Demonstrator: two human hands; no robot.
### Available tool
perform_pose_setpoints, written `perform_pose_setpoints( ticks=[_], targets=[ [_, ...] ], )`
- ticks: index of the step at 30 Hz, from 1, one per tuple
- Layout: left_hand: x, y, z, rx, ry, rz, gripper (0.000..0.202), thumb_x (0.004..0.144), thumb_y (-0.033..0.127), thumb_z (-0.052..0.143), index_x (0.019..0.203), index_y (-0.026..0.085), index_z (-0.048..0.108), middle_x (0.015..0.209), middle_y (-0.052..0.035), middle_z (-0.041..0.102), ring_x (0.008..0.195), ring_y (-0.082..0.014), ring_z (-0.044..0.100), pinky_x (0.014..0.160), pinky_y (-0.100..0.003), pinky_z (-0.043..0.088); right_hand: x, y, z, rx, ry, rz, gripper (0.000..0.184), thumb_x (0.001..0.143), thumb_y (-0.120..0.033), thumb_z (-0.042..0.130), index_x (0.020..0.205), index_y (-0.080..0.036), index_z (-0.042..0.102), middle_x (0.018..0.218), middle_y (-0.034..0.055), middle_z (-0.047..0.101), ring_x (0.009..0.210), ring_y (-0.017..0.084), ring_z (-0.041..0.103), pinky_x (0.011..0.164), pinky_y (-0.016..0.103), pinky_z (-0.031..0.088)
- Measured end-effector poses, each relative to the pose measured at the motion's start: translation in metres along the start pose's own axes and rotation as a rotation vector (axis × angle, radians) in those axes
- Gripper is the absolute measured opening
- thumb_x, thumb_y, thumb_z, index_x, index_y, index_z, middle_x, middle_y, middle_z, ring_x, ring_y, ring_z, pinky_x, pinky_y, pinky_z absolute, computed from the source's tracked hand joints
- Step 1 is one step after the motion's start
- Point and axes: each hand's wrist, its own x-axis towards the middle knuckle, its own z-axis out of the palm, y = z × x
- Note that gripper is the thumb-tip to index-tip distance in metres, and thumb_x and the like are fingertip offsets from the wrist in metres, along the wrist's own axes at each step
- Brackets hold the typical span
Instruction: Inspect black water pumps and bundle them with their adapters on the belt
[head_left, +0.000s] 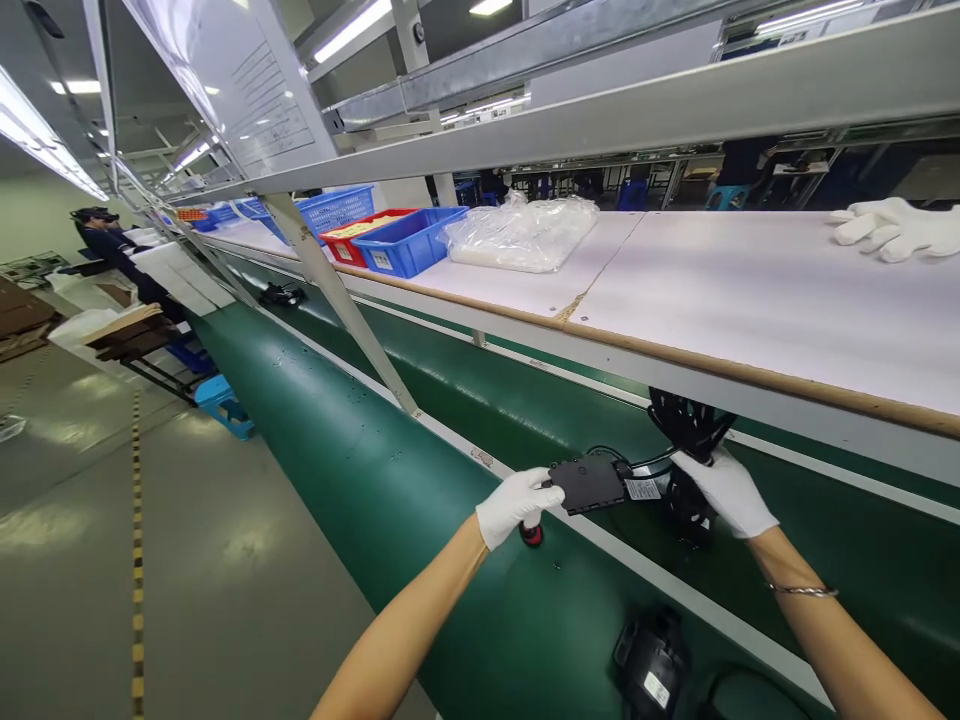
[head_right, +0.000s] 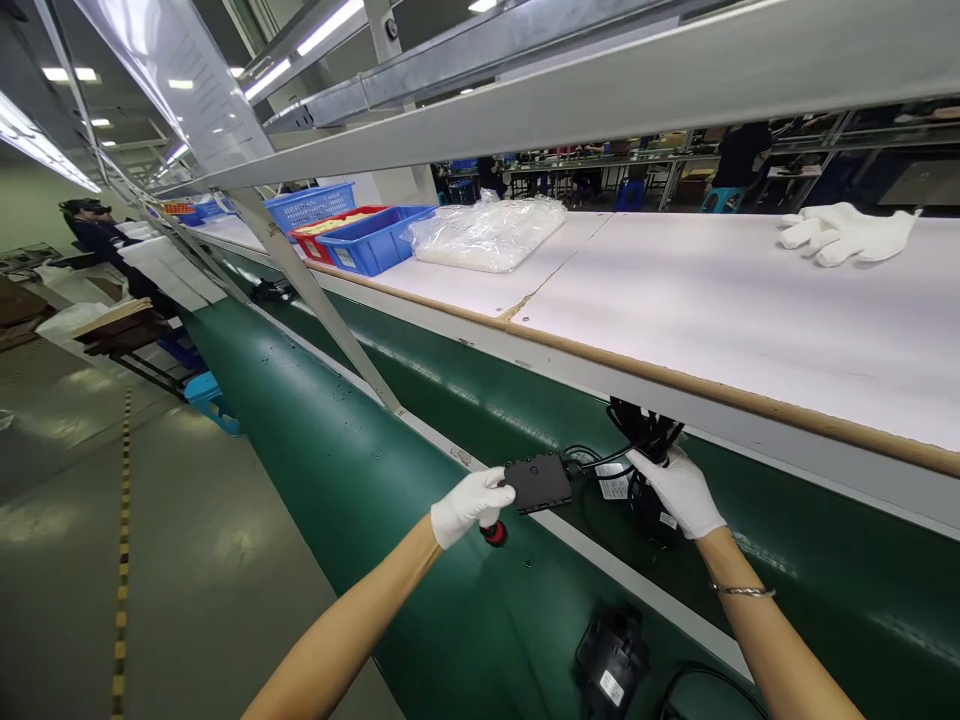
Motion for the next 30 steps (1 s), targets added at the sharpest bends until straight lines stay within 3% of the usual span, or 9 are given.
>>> perform_pose_setpoints(
  ticks=[3,6,9,14,23,27,30],
  targets=[
    [-0.014,0.029,-0.011,0.095,0.008,-0.008,0.065,0.069,0.055,0.086,0.117,0.014,0.071,0.07,0.0064,0.053,0.052,-0.0036,0.026,0.053,-0.025,0.021,-0.007,0.011,0.016,0.091,0.018,0.041,0.051,0.066,-0.055,0.076,0.103,-0.02,0.073,0.108,0.0111,0.079,0.11,0.036,0.071,0.099,0.049,0.056],
    [-0.02,0.049,-0.023,0.15,0.016,0.023,0.048,0.073,0.044,0.084,0.11,0.014,0.075,0.074,0.0027,0.061,0.062,-0.0079,0.044,0.063,-0.025,0.037,-0.012,0.014,0.032,0.184,0.049,0.047,0.055,0.064,-0.053,0.08,0.108,-0.021,0.073,0.114,0.0083,0.078,0.114,0.034,0.07,0.104,0.046,0.054],
    [-0.019,0.059,-0.038,0.159,-0.025,0.072,0.042,0.071,0.036,0.083,0.107,0.016,0.077,0.091,-0.0036,0.073,0.087,-0.0165,0.061,0.084,-0.03,0.048,-0.015,0.008,0.046,0.176,0.104,0.102,0.055,0.061,-0.052,0.081,0.106,-0.02,0.074,0.116,0.0087,0.078,0.119,0.036,0.067,0.111,0.049,0.048],
    [-0.011,0.067,-0.074,0.183,-0.108,0.064,0.044,0.071,0.036,0.082,0.11,0.015,0.076,0.107,-0.0091,0.076,0.102,-0.0244,0.067,0.096,-0.039,0.051,-0.02,-0.011,0.071,0.181,0.158,0.139,0.047,0.06,-0.049,0.081,0.096,-0.021,0.074,0.113,0.0084,0.079,0.12,0.036,0.066,0.109,0.045,0.051],
    [-0.014,0.086,-0.124,0.257,-0.124,0.036,0.043,0.072,0.038,0.081,0.107,0.014,0.074,0.108,-0.0111,0.074,0.103,-0.0262,0.066,0.092,-0.039,0.051,-0.025,-0.014,0.121,0.23,0.194,0.156,0.056,0.06,-0.056,0.082,0.102,-0.02,0.073,0.115,0.0075,0.078,0.119,0.036,0.067,0.112,0.052,0.047],
    [-0.015,0.085,-0.132,0.325,-0.038,0.025,0.044,0.072,0.043,0.081,0.105,0.016,0.072,0.104,-0.0083,0.073,0.096,-0.0237,0.065,0.083,-0.034,0.05,-0.026,-0.024,0.134,0.21,0.218,0.186,0.052,0.06,-0.054,0.083,0.099,-0.022,0.073,0.11,0.0075,0.079,0.119,0.036,0.067,0.107,0.048,0.053],
    [-0.01,0.077,-0.13,0.436,0.072,0.013,0.04,0.071,0.051,0.08,0.091,0.018,0.07,0.091,-0.0051,0.072,0.085,-0.0212,0.062,0.072,-0.031,0.046,-0.024,-0.027,0.14,0.244,0.209,0.161,0.05,0.058,-0.054,0.083,0.095,-0.022,0.073,0.105,0.0065,0.079,0.119,0.035,0.067,0.111,0.048,0.05]
  ],
)
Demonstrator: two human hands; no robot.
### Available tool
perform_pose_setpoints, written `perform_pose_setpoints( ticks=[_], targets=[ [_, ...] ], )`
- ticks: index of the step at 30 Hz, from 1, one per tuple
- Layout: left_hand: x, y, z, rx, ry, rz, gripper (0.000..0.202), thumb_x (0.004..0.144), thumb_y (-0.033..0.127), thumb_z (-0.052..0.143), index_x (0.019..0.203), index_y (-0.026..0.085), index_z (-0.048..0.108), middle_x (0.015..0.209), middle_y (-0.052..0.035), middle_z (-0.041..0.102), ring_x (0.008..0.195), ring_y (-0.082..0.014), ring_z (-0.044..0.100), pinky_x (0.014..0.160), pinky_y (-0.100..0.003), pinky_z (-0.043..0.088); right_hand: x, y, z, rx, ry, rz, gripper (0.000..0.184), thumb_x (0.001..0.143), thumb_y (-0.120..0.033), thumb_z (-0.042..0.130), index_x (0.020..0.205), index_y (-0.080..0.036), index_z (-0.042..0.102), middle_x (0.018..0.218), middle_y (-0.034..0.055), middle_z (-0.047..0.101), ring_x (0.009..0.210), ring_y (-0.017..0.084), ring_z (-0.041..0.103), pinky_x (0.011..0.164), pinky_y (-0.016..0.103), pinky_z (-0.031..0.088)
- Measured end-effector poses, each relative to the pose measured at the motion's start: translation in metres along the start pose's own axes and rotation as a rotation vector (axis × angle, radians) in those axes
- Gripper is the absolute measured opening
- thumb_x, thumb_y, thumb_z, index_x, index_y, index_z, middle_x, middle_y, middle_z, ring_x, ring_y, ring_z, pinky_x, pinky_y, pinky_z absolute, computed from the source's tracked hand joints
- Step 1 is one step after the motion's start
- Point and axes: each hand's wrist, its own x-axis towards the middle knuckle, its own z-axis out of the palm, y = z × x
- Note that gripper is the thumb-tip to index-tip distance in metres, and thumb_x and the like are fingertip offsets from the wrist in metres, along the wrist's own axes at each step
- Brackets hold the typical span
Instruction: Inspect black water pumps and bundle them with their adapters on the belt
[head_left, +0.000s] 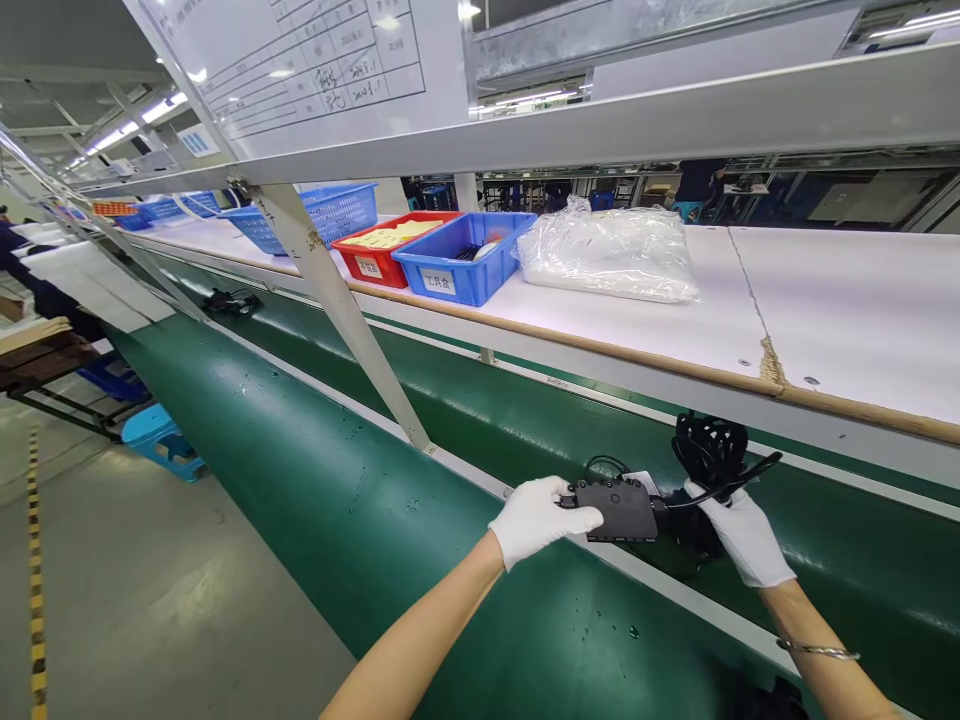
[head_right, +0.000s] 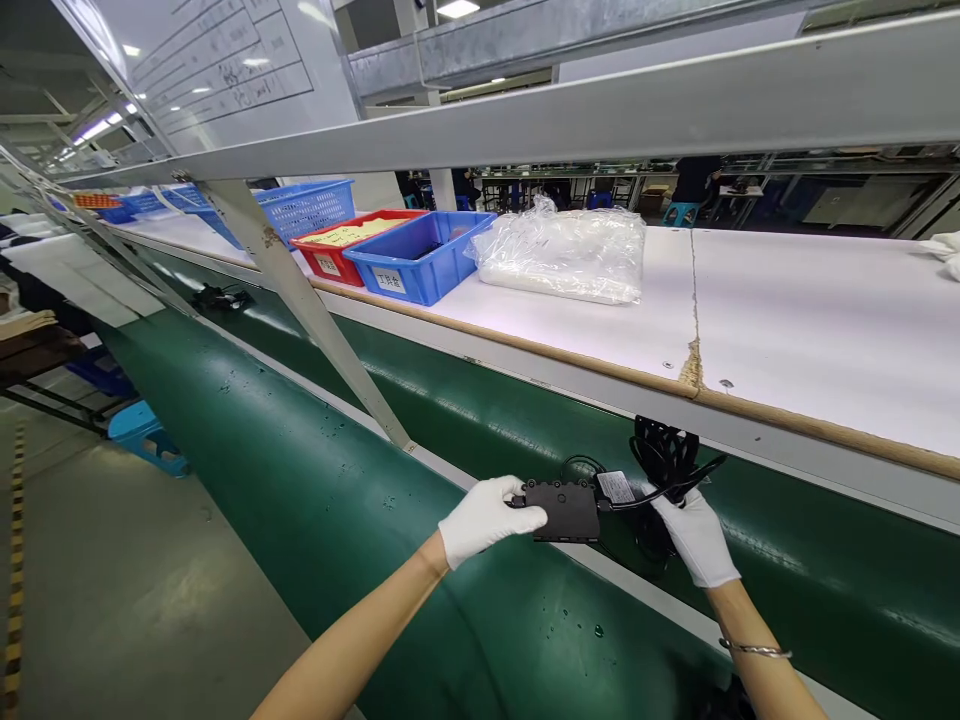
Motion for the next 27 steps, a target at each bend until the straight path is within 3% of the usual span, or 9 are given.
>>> perform_pose_setpoints(
  ticks=[4,8,11,16,23,27],
  targets=[
    [0.011,-0.008,0.012,0.053,0.159,-0.018,0.036,0.071,0.054,0.076,0.073,0.021,0.063,0.072,0.0009,0.062,0.071,-0.0169,0.051,0.065,-0.029,0.036,0.007,0.003,0.004,0.025,-0.024,-0.037,0.051,0.053,-0.05,0.088,0.094,-0.024,0.072,0.101,0.0046,0.08,0.114,0.034,0.07,0.109,0.046,0.052],
    [0.019,-0.01,0.015,-0.043,0.229,-0.027,0.035,0.076,0.052,0.069,0.066,0.022,0.054,0.063,0.0049,0.046,0.066,-0.0142,0.04,0.063,-0.029,0.03,0.014,0.003,0.004,0.017,-0.037,-0.014,0.049,0.057,-0.052,0.085,0.095,-0.023,0.072,0.099,0.0054,0.08,0.111,0.033,0.072,0.104,0.043,0.057],
    [0.021,-0.007,0.011,-0.088,0.213,-0.02,0.035,0.081,0.051,0.063,0.066,0.022,0.05,0.063,0.0056,0.04,0.067,-0.0134,0.036,0.064,-0.029,0.029,0.017,0.002,0.006,0.058,-0.04,0.041,0.055,0.056,-0.056,0.084,0.099,-0.023,0.071,0.108,0.0062,0.079,0.114,0.034,0.071,0.108,0.047,0.053],
    [0.021,0.001,0.001,-0.131,0.101,-0.015,0.028,0.079,0.045,0.064,0.07,0.02,0.055,0.069,0.0047,0.045,0.071,-0.0134,0.04,0.067,-0.029,0.033,0.021,-0.003,0.012,0.006,-0.023,0.045,0.057,0.058,-0.055,0.084,0.103,-0.022,0.072,0.119,0.0089,0.078,0.122,0.036,0.067,0.111,0.047,0.051],
    [0.024,0.007,-0.019,-0.145,0.071,-0.02,0.03,0.073,0.048,0.063,0.07,0.02,0.052,0.07,0.0029,0.047,0.072,-0.0142,0.043,0.069,-0.03,0.034,0.028,0.002,0.029,-0.04,-0.088,-0.126,0.056,0.065,-0.061,0.079,0.106,-0.023,0.074,0.109,0.0068,0.08,0.113,0.032,0.071,0.102,0.044,0.058],
    [0.027,0.006,-0.028,-0.135,0.078,-0.031,0.031,0.071,0.05,0.061,0.07,0.021,0.051,0.07,0.0021,0.049,0.069,-0.0142,0.044,0.068,-0.031,0.035,0.031,0.001,0.04,-0.022,-0.103,-0.132,0.052,0.064,-0.059,0.08,0.103,-0.024,0.075,0.107,0.0071,0.08,0.109,0.032,0.072,0.1,0.045,0.059]
  ],
)
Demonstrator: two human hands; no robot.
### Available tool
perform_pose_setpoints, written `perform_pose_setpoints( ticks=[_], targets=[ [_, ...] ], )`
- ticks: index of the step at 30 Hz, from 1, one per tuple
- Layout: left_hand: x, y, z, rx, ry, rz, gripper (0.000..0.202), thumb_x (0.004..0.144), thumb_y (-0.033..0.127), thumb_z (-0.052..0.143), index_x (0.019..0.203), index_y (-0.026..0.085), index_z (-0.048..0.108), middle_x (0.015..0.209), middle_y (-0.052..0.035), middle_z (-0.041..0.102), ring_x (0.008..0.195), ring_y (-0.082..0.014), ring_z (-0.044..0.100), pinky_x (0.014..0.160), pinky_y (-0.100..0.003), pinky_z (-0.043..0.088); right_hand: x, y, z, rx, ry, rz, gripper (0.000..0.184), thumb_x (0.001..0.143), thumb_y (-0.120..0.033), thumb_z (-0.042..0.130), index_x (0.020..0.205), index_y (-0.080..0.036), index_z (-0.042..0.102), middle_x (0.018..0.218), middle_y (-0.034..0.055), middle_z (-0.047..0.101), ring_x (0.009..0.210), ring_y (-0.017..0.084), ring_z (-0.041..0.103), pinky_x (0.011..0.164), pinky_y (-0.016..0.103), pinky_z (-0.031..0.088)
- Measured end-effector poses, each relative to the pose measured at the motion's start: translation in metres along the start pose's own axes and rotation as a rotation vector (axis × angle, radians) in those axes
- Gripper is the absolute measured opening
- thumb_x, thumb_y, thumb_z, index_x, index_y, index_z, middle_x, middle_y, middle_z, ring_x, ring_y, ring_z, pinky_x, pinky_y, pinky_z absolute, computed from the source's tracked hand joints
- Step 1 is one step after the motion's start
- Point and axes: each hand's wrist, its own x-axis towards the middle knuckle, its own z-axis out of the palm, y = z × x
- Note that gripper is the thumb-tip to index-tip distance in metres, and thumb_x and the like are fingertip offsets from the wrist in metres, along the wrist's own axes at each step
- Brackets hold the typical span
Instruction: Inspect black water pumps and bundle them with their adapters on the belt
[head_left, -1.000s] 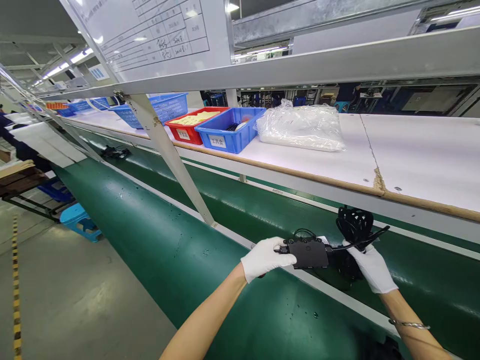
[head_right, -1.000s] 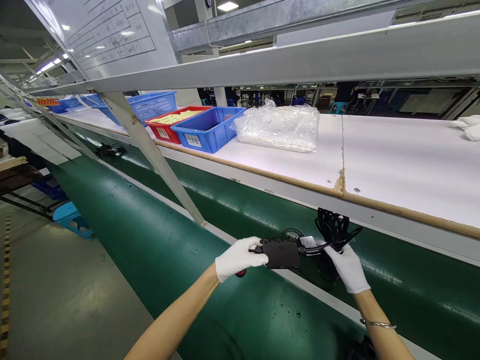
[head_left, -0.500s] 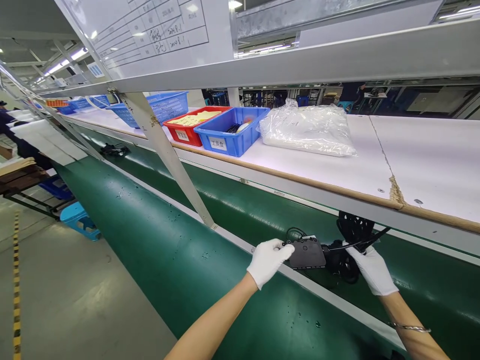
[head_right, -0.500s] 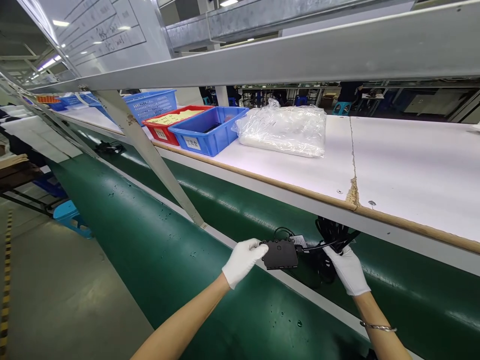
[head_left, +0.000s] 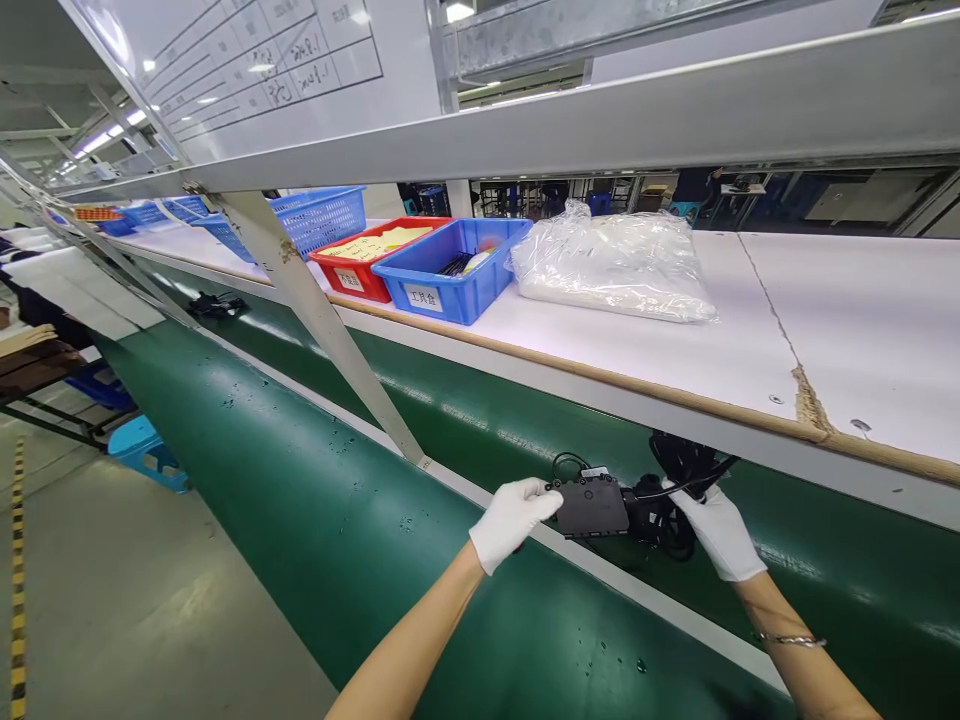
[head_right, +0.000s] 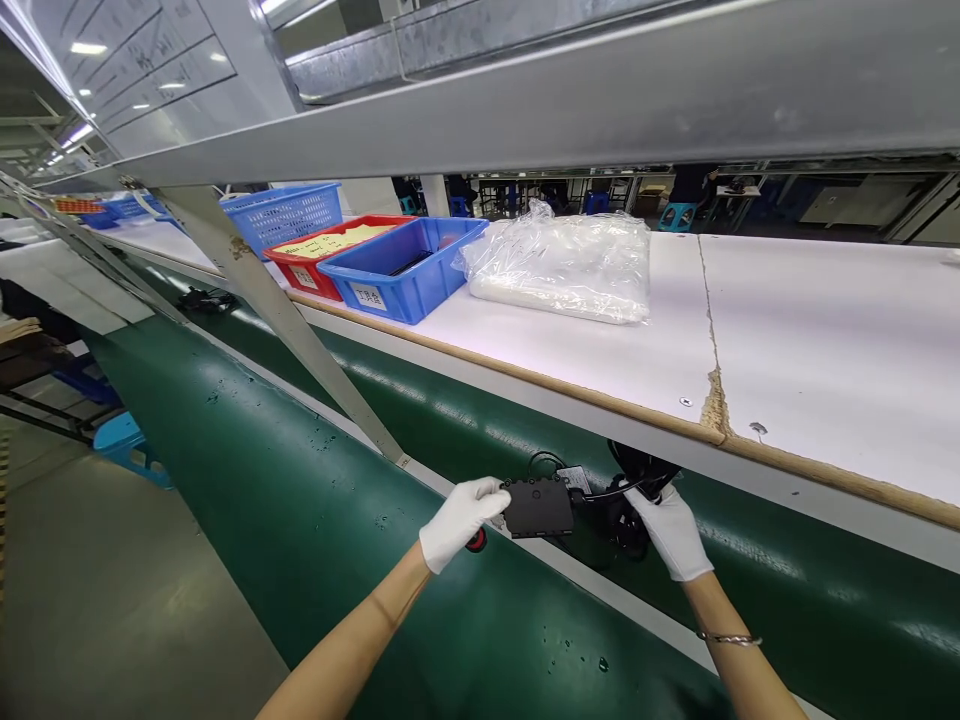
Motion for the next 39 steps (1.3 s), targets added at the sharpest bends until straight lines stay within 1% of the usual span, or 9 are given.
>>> perform_pose_setpoints(
  ticks=[12,16,18,22,25,27,32,35,39],
  targets=[
    [0.008,-0.005,-0.026,0.058,-0.002,0.049,0.044,0.079,0.062,0.056,0.078,0.018,0.06,0.075,-0.0006,0.056,0.072,-0.0153,0.05,0.069,-0.03,0.042,0.004,-0.006,0.025,-0.008,-0.019,0.021,0.051,0.069,-0.056,0.079,0.108,-0.022,0.074,0.111,0.0082,0.08,0.115,0.032,0.072,0.103,0.043,0.058],
    [0.007,-0.016,-0.034,0.135,-0.011,0.121,0.039,0.08,0.05,0.067,0.102,0.018,0.068,0.083,-0.0012,0.066,0.075,-0.0165,0.058,0.07,-0.03,0.046,0.008,-0.001,0.031,0.005,-0.011,0.011,0.054,0.067,-0.058,0.08,0.107,-0.022,0.075,0.114,0.0086,0.079,0.117,0.033,0.07,0.106,0.044,0.055],
    [0.006,-0.024,-0.039,0.447,0.09,0.365,0.037,0.081,0.043,0.073,0.112,0.023,0.07,0.078,0.0007,0.066,0.072,-0.0162,0.058,0.066,-0.029,0.044,0.01,0.002,0.034,0.007,0.011,0.007,0.058,0.065,-0.059,0.081,0.107,-0.021,0.074,0.113,0.0094,0.079,0.119,0.034,0.069,0.109,0.047,0.052],
    [0.006,-0.039,-0.057,1.296,0.477,1.147,0.028,0.087,0.017,0.065,0.109,0.03,0.072,0.053,0.0053,0.046,0.051,-0.0135,0.043,0.052,-0.03,0.029,0.012,0.003,0.041,0.014,0.022,-0.016,0.063,0.061,-0.062,0.082,0.107,-0.021,0.074,0.112,0.0099,0.079,0.119,0.035,0.068,0.111,0.051,0.049],
    [0.004,-0.046,-0.075,1.439,0.594,1.425,0.046,0.084,0.006,0.061,0.118,0.036,0.07,0.052,0.0068,0.043,0.047,-0.0123,0.038,0.049,-0.03,0.026,0.01,0.0,0.048,0.019,0.016,-0.019,0.061,0.06,-0.061,0.083,0.105,-0.022,0.074,0.114,0.0099,0.079,0.116,0.034,0.069,0.107,0.05,0.053],
    [0.002,-0.05,-0.083,1.376,0.503,1.371,0.045,0.088,0.01,0.06,0.118,0.041,0.07,0.05,0.0069,0.041,0.046,-0.0121,0.037,0.049,-0.029,0.025,0.007,-0.004,0.055,0.026,0.008,-0.022,0.06,0.061,-0.06,0.083,0.107,-0.022,0.074,0.115,0.0088,0.079,0.117,0.033,0.069,0.108,0.047,0.052],
    [0.019,-0.059,-0.09,0.635,0.339,0.623,0.024,0.086,0.036,0.071,0.109,0.034,0.076,0.059,0.0024,0.053,0.06,-0.0143,0.053,0.06,-0.029,0.042,0.004,-0.014,0.081,0.081,-0.029,0.092,0.073,0.062,-0.061,0.082,0.121,-0.02,0.068,0.124,0.009,0.076,0.126,0.031,0.065,0.114,0.042,0.048],
    [0.056,-0.063,-0.102,0.332,0.371,0.418,0.037,0.085,0.05,0.071,0.113,0.024,0.074,0.077,-0.001,0.065,0.075,-0.0172,0.062,0.068,-0.029,0.05,0.011,-0.012,0.111,0.08,-0.062,0.172,0.071,0.072,-0.061,0.077,0.128,-0.019,0.065,0.132,0.0101,0.072,0.127,0.031,0.065,0.112,0.041,0.05],
    [0.126,-0.072,-0.138,0.07,0.354,0.219,0.041,0.098,0.054,0.053,0.094,0.016,0.068,0.059,0.0056,0.049,0.049,-0.0093,0.045,0.048,-0.024,0.04,0.027,0.002,0.164,0.076,-0.155,0.244,0.064,0.083,-0.056,0.07,0.134,-0.019,0.062,0.132,0.0113,0.072,0.122,0.029,0.069,0.105,0.039,0.055]
  ],
)
